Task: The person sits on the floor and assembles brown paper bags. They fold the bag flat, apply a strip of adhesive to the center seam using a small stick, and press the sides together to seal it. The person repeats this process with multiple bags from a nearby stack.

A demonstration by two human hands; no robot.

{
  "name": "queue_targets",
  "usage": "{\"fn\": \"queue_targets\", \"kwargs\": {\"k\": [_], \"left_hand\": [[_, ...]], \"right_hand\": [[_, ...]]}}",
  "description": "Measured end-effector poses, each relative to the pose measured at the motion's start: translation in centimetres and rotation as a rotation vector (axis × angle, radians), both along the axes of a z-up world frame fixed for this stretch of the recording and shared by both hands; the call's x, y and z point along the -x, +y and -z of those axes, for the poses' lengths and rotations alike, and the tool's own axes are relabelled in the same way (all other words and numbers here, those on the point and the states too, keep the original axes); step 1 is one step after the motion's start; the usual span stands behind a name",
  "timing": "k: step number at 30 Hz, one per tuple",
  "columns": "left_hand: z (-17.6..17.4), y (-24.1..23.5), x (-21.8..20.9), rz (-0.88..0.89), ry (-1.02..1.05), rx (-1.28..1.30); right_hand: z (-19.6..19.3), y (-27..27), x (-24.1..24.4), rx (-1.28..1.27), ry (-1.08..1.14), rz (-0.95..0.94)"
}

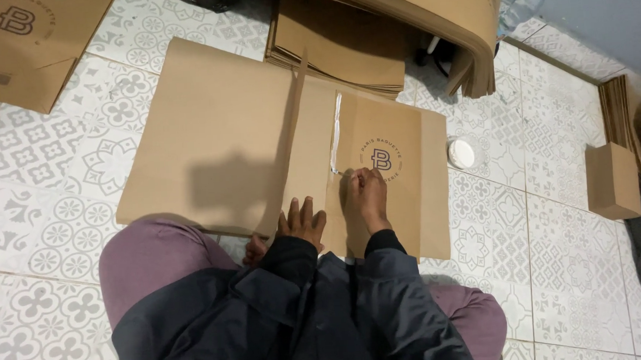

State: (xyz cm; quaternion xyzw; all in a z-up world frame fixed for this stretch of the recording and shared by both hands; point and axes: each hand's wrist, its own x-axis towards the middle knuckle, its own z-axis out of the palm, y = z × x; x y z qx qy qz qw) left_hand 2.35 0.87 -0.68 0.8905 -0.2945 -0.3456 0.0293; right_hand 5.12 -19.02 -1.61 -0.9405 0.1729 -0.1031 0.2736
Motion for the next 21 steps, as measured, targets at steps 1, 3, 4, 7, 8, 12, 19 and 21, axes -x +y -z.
{"fn": "queue_targets", "kwargs": {"k": [1, 3, 4, 7, 8, 12, 19, 21], "left_hand": [[-0.2, 0.0, 0.0, 0.002, 0.000, 0.000], [-0.7, 0.1, 0.1, -0.006, 0.004, -0.008], [-0.6, 0.0, 0.1, -0.005, 0.004, -0.008], [-0.1, 0.0, 0.0, -0.014, 0.009, -0.001], [-0.1, 0.0, 0.0, -0.012, 0.003, 0.004], [0.3, 0.0, 0.0, -0.004, -0.016, 0.004], [0.3, 0.1, 0.1, -0.013, -0.020, 0.029], [0.3, 0.0, 0.2, -0.023, -0.024, 0.022]], "right_hand": [[0.2, 0.0, 0.3, 0.000, 0.000, 0.002], [0.6, 0.1, 0.8, -0.043, 0.025, 0.016], [0.6, 0.1, 1.1, -0.043, 0.025, 0.017], [0.7, 0.1, 2.0, 0.002, 0.095, -0.035], [0.7, 0.2, 2.4, 0.000, 0.116, -0.041], [0.1, 0.6, 3.9, -0.027, 0.154, -0.068], [0.0, 0.6, 5.1, -0.092, 0.224, -0.076], [-0.2, 0.3, 5.1, -0.155, 0.221, -0.047]]}}
